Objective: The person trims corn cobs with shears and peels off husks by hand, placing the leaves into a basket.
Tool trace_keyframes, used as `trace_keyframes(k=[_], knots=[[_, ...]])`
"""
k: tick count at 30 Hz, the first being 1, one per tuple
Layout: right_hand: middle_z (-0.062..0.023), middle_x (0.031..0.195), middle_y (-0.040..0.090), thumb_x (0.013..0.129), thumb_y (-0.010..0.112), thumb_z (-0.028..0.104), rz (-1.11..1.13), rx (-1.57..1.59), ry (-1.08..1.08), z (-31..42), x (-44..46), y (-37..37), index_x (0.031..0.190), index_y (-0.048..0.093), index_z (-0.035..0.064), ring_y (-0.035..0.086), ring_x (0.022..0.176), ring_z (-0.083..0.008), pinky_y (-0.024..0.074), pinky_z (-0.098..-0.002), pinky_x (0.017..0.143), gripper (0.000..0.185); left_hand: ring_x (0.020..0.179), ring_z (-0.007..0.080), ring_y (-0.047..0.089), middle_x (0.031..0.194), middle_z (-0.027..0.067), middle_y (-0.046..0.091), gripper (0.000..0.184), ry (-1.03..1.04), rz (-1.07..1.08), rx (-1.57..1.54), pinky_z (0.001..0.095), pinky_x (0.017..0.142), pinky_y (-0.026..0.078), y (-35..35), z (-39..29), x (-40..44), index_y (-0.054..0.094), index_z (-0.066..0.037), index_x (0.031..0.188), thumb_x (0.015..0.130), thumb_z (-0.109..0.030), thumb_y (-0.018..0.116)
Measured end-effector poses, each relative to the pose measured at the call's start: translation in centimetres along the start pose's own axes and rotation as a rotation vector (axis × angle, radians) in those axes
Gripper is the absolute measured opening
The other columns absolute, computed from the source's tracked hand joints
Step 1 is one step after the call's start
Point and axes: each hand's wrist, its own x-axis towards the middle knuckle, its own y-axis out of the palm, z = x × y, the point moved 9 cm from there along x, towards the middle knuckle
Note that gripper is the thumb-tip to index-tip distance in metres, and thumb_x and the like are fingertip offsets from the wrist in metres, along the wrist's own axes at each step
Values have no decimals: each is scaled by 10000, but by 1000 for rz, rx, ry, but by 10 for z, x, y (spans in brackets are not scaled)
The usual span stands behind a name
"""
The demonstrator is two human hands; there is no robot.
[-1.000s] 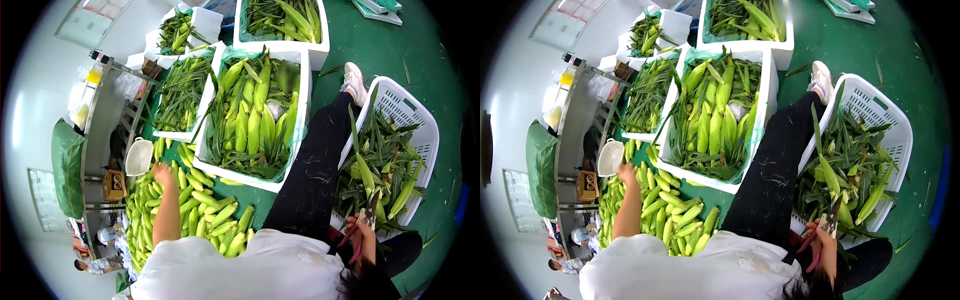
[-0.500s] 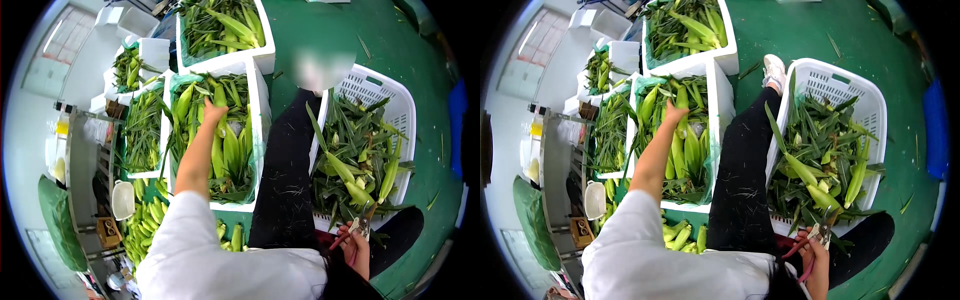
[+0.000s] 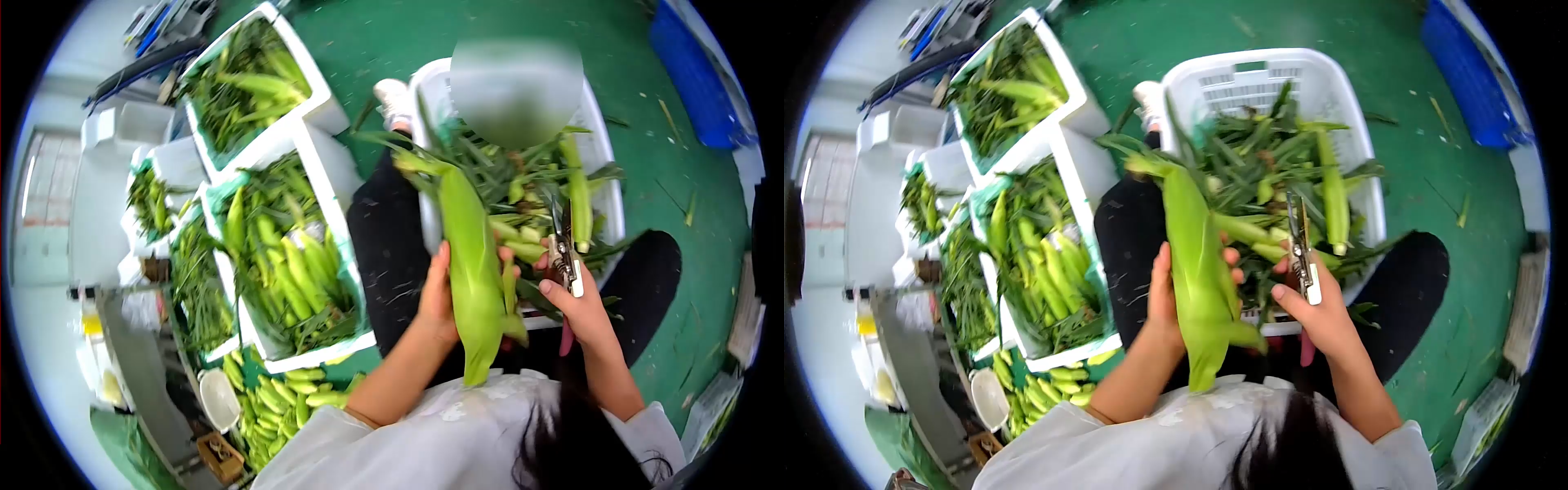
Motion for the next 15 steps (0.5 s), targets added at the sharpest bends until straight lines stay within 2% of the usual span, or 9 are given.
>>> trace_keyframes(k=[1,2,3,4,5,8,11,14,15], knots=[[-45,1146,571,820,720,138,-85,-89,-50,3,-5,-24,1373,449,10,543,1024,-141,430,-279,896,630,1027,260,613,1198,123,601,677,42,-98,240,400,783,534,-3,-8,11,480,-90,1347,920,-615,490],[-84,1176,572,800,731,152,-175,-267,-69,11,-13,-43,1372,443,0,558,1058,-186,434,-309,923,658,1037,265,614,1145,126,620,652,29,-96,417,386,825,530,-4,-12,23,481,-65,1332,925,-571,532],[-123,1206,573,780,741,166,-267,-439,-78,19,-20,-61,1371,437,-11,572,1091,-231,439,-339,951,687,1098,237,583,1184,121,601,625,79,-149,661,369,897,500,7,-20,31,454,-26,1351,926,-453,618],[-207,1265,543,753,753,180,-340,-580,-192,28,-25,-72,1364,426,-30,558,1168,-328,424,-386,1005,723,1135,225,557,1227,125,580,634,185,-138,903,352,944,467,16,-26,42,427,-10,1375,919,-390,651],[-238,1297,523,740,763,210,-349,-664,-222,44,-28,-73,1355,428,-35,531,1208,-368,409,-414,1035,742,1172,213,531,1271,128,560,654,302,-117,1142,334,990,433,26,-30,50,401,6,1398,913,-327,685],[-247,1267,517,726,765,254,-395,-866,-314,63,-25,-76,1324,430,-58,487,1213,-408,377,-444,1050,752,1228,259,530,1368,185,521,789,371,-16,1518,347,1020,415,54,-21,56,291,-18,1491,885,-296,715],[-225,1124,537,712,758,229,-358,-899,-426,71,-10,-72,1298,439,-54,510,1119,-407,382,-449,1011,725,1128,242,618,1296,166,595,769,307,-56,1712,336,946,476,69,-12,47,349,-73,1486,850,-248,745],[-220,1163,526,707,758,220,-269,-903,-424,71,6,-69,1297,432,-56,490,1161,-396,353,-458,1035,728,1111,168,591,1281,124,604,759,215,-87,2024,300,962,456,77,-6,34,375,-30,1468,833,-163,768],[-197,1079,589,714,744,203,-315,-955,-581,81,3,-66,1225,499,-29,571,1048,-378,434,-446,952,612,1105,164,593,1275,122,608,751,230,-96,1998,298,958,459,75,-9,30,385,-30,1463,825,-138,765]])
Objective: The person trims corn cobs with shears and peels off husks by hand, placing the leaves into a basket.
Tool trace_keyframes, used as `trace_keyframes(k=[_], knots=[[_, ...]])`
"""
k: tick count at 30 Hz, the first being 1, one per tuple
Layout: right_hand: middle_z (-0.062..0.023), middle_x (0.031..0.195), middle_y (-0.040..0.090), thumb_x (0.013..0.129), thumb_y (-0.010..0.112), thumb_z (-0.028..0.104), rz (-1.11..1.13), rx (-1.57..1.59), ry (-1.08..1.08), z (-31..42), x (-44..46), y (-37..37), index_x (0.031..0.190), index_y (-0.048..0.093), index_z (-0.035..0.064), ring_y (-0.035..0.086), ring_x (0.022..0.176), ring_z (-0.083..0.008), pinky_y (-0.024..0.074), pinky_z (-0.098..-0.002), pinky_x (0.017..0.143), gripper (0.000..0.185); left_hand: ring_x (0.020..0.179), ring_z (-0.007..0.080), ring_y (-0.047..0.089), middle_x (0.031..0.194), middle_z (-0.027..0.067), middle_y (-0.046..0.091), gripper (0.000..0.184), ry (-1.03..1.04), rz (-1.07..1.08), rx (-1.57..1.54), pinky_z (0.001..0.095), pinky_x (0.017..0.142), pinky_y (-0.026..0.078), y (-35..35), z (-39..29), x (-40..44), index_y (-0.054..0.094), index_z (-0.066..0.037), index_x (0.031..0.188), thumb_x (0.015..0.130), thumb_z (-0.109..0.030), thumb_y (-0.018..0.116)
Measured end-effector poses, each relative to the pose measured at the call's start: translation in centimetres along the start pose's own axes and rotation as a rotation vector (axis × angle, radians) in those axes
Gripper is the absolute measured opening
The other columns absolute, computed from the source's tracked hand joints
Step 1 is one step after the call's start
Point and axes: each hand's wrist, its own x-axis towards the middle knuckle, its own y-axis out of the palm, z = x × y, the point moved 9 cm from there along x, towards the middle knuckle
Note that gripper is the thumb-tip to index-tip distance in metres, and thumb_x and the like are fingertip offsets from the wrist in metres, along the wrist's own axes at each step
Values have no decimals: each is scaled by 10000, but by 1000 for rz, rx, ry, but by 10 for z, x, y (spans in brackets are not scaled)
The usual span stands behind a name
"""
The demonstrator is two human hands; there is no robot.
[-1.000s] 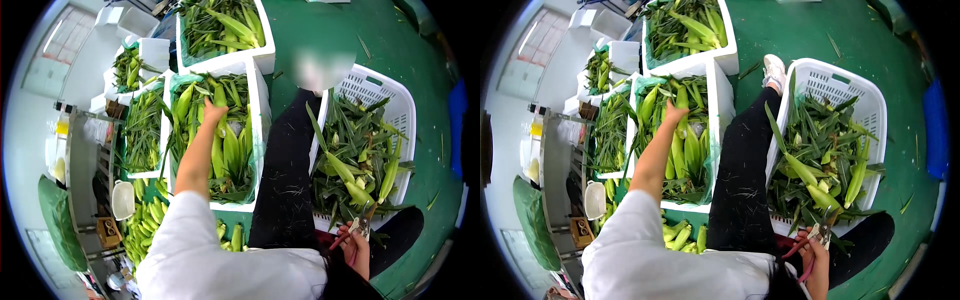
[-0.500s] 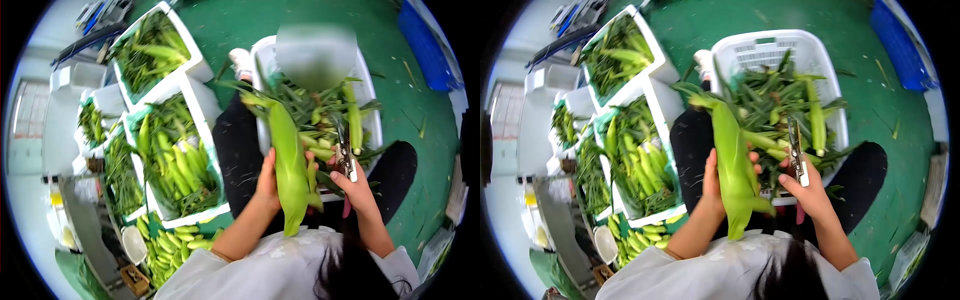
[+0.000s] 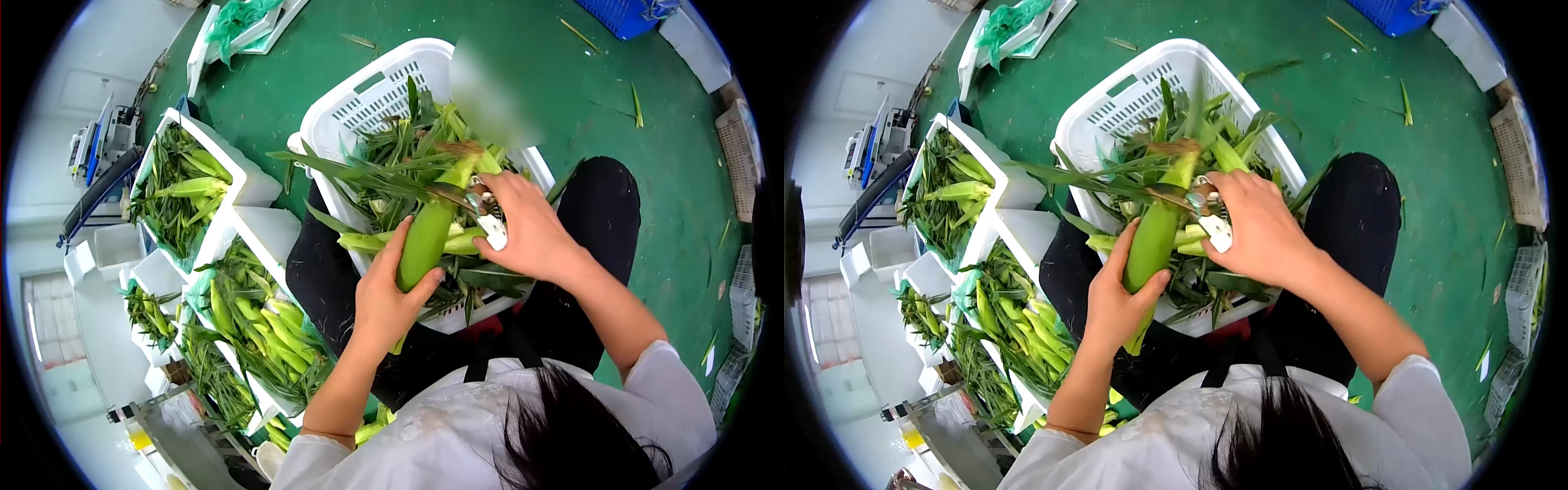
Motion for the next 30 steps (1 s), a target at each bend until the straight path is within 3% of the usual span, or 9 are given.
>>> trace_keyframes(k=[3,4,7,11,14,16,21,25,30], knots=[[-97,708,637,747,724,197,214,334,173,-21,-2,19,926,628,7,644,646,-271,513,-342,621,278,1093,157,591,1277,109,612,720,-2,-13,-105,294,956,457,-11,10,-5,407,-35,1457,815,-44,733],[-48,712,635,789,711,179,380,636,357,-28,-15,34,907,641,4,622,635,-146,489,-283,602,223,1035,204,652,1153,143,665,701,31,-12,-174,303,883,504,-15,23,-4,460,-89,1418,794,-136,776],[9,737,625,828,688,123,526,925,534,-23,-41,37,1005,641,20,561,588,-69,469,-235,568,210,1073,226,625,1177,151,631,765,-169,206,-553,331,934,482,-12,50,-12,423,8,1399,777,-221,803],[-44,1102,594,852,712,155,849,1202,424,1,-68,48,1358,478,26,542,1053,-144,462,-304,905,573,1026,296,662,1114,168,652,890,-160,453,-856,380,905,522,5,49,-22,434,31,1369,700,-381,853],[-62,1137,584,836,743,202,978,1270,262,17,-76,51,1371,463,15,538,1064,-160,455,-311,927,632,962,330,676,1070,208,659,844,-222,714,-952,400,886,538,24,51,-30,481,69,1318,700,-394,822],[-63,1077,609,822,762,224,953,1261,182,19,-76,53,1298,506,16,592,929,-144,511,-294,794,579,952,299,670,1118,200,645,766,-367,907,-1135,342,916,513,37,46,-43,503,81,1293,735,-365,779],[-23,698,586,840,725,215,462,1457,615,12,-64,54,1046,591,-1,545,562,-111,463,-242,537,327,683,335,622,865,206,593,770,-394,646,-1299,425,586,528,55,35,-37,552,29,1130,725,-624,609],[-10,775,595,875,699,177,179,1429,746,-5,-79,56,1112,586,15,553,621,-99,446,-249,542,308,940,298,603,1093,131,566,766,-95,243,-1174,450,739,533,26,48,-5,496,-60,1246,823,-697,536],[-10,1035,542,853,735,179,432,1268,629,20,-126,73,1327,456,39,515,972,-103,430,-264,866,568,1119,263,547,1179,96,546,548,102,-459,-1214,521,1038,430,-48,56,13,403,-94,1347,928,-358,639]])
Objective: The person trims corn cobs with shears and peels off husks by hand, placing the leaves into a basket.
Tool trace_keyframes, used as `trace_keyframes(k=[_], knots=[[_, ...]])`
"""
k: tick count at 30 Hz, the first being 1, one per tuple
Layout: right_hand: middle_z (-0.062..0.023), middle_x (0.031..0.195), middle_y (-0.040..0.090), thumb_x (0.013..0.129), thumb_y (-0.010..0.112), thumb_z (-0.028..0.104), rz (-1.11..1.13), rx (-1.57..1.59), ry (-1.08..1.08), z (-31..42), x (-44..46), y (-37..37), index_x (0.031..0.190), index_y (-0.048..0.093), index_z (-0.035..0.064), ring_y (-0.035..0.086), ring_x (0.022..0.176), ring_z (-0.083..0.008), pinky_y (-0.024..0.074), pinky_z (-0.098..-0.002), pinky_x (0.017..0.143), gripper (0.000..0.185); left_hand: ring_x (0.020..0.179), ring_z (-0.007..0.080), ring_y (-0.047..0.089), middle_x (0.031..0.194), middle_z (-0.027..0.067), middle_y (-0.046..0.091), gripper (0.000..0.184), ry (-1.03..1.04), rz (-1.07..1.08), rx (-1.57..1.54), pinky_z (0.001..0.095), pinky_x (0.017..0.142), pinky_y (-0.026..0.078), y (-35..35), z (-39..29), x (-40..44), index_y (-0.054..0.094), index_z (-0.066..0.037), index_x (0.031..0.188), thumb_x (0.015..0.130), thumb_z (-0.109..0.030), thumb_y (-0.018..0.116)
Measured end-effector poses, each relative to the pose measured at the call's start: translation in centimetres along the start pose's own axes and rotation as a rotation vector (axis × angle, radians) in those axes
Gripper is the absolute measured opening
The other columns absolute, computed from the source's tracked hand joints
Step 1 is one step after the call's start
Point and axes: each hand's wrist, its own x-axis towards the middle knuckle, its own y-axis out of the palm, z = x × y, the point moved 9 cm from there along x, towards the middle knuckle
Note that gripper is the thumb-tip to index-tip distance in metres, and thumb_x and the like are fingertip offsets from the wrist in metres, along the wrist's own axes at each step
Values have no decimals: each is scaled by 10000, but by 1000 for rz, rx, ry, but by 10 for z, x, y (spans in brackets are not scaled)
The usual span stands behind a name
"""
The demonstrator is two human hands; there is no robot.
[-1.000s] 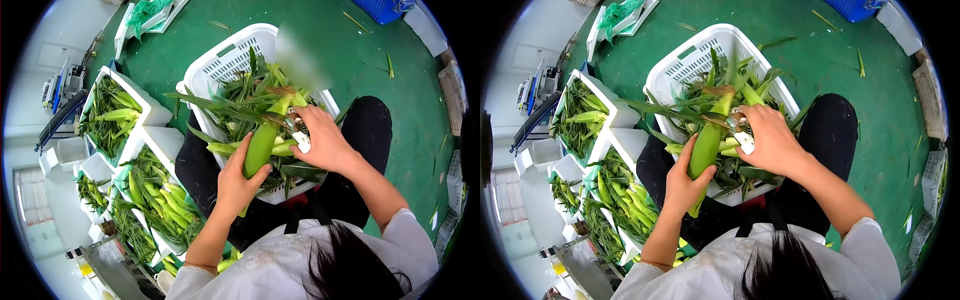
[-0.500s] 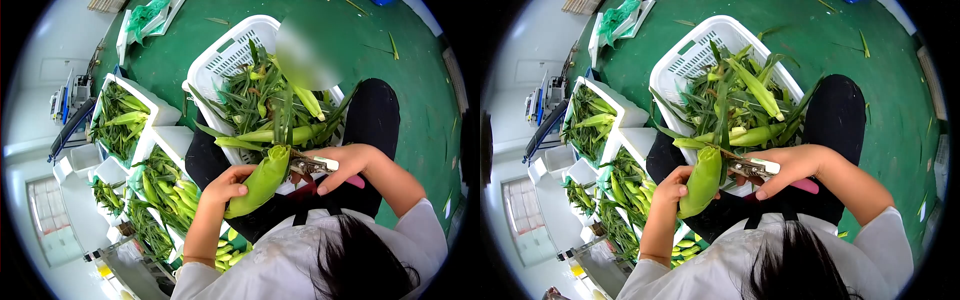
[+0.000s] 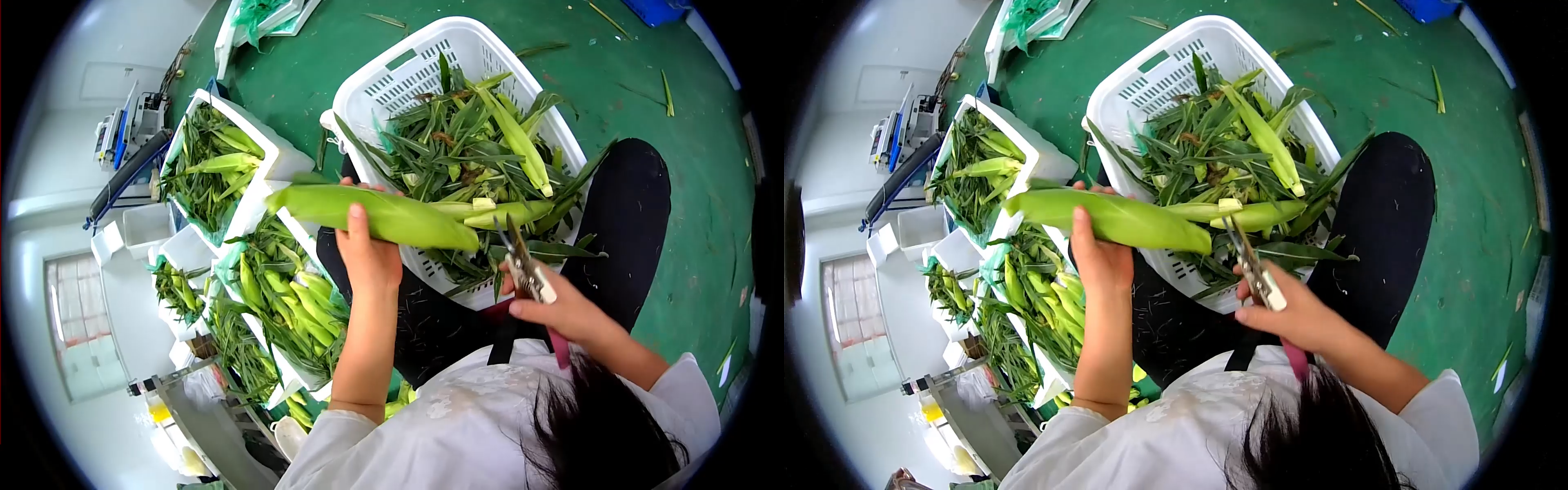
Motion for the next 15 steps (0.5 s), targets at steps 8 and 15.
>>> trace_keyframes(k=[8,15], knots=[[-57,1058,544,821,774,291,-199,-31,11,-8,44,10,1299,457,-2,525,980,-130,450,-282,869,644,1212,258,505,1240,139,506,566,199,-158,-31,466,1040,444,22,0,-44,362,-45,1330,948,-370,623],[-38,738,593,835,730,177,-215,-75,-52,-10,59,-1,1019,600,-17,551,638,-102,469,-251,594,297,1222,257,502,1305,116,512,679,-34,-285,-156,438,1053,396,-10,22,-27,351,-69,1382,934,-528,572]])
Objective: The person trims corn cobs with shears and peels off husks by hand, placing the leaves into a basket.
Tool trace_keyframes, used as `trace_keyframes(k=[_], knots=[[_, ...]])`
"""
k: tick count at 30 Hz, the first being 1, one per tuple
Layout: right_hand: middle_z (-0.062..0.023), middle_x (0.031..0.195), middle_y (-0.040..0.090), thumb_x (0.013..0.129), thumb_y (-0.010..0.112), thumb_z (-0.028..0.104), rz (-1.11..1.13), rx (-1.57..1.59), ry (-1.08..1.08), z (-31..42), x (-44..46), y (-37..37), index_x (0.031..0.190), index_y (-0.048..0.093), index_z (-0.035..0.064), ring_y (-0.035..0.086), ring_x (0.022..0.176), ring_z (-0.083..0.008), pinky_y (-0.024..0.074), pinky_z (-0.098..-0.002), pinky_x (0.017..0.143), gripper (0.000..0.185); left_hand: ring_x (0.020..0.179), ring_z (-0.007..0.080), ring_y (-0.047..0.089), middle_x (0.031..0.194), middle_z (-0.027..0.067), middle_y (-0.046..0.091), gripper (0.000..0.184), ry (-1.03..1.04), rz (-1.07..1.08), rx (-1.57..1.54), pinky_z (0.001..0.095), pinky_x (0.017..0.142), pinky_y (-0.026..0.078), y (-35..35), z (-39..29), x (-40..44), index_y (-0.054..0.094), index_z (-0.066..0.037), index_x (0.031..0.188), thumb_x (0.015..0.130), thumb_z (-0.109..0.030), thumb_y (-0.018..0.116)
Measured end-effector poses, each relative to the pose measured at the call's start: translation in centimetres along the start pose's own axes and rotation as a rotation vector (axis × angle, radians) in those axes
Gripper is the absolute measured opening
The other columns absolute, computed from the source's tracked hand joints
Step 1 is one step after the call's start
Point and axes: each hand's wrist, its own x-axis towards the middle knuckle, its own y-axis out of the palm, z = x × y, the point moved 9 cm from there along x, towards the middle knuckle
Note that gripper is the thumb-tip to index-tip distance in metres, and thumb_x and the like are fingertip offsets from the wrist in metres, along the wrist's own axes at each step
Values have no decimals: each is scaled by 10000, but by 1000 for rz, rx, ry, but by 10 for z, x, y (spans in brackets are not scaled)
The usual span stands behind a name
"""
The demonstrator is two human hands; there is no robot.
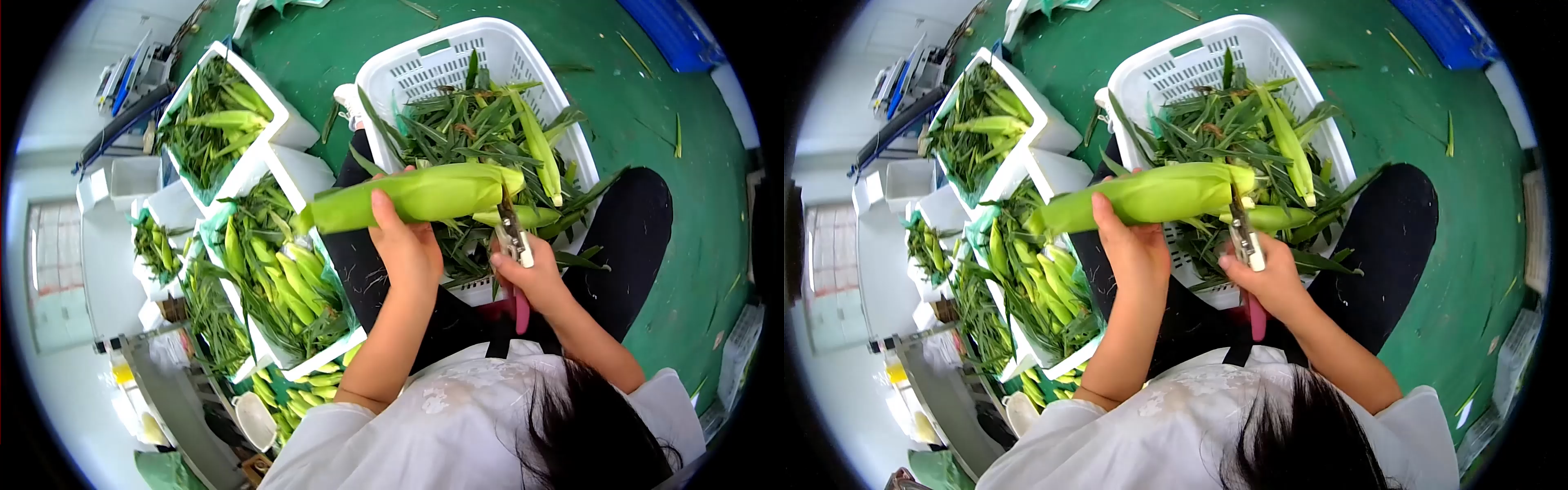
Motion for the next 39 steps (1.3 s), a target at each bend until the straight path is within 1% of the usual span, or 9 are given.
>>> trace_keyframes(k=[5,11,17,23,26,30,33,36,39], knots=[[-53,757,600,852,695,143,-18,130,163,14,-36,-12,1032,583,-2,577,614,-132,482,-254,594,257,1220,233,497,1325,82,511,683,-293,0,10,438,1044,372,-24,18,20,390,-121,1412,935,-594,519],[-99,997,638,722,785,113,-228,-852,-581,89,-10,-12,1227,524,17,599,862,-201,485,-326,844,577,1208,232,497,1319,69,496,747,-163,38,162,445,1004,408,-17,5,2,327,-118,1465,901,-473,663],[30,783,526,791,663,85,-181,-401,-231,63,42,-26,1066,596,19,458,618,-69,367,-235,539,290,1199,281,553,1270,108,601,558,-460,166,-323,457,998,456,-24,-4,8,591,-77,1201,943,-550,447],[-166,1097,623,846,704,282,-377,-958,-444,69,61,-55,1225,543,-41,619,945,-285,482,-367,870,523,1069,245,579,1178,112,601,588,-300,351,-862,406,803,507,-140,-88,-36,568,-107,1282,883,-536,528],[-125,1020,634,889,633,248,142,-127,81,-10,47,-25,1213,535,21,617,895,-213,489,-365,826,408,815,262,629,975,147,664,748,-35,-391,-387,392,750,537,-345,-147,-129,547,105,1215,883,-563,493],[-114,1107,614,930,564,385,468,-45,492,-52,-39,57,1334,464,47,576,1084,-267,453,-440,917,536,866,293,660,947,115,683,481,208,-1181,-165,439,822,549,-622,-219,-401,613,-62,1117,858,-464,660],[-135,1340,507,949,546,352,537,-32,578,-62,-45,51,1500,284,105,451,1279,-303,404,-492,1013,658,1096,292,592,1298,133,553,540,666,-1771,-235,433,974,497,-698,-265,-590,515,-22,1234,925,-462,574],[-148,1500,347,869,649,293,521,-12,613,-72,-54,32,1544,185,221,307,1409,-318,299,-571,1109,823,1126,293,573,1381,145,487,545,949,-1602,-67,426,987,494,-674,-307,-548,302,-2,1439,1010,-318,411],[-83,1560,272,874,605,364,622,-108,606,-83,-56,18,1548,150,302,231,1450,-283,249,-612,1114,816,974,208,638,1078,114,664,343,607,-1067,508,367,817,542,-616,-318,-321,591,-49,1255,940,-152,502]])
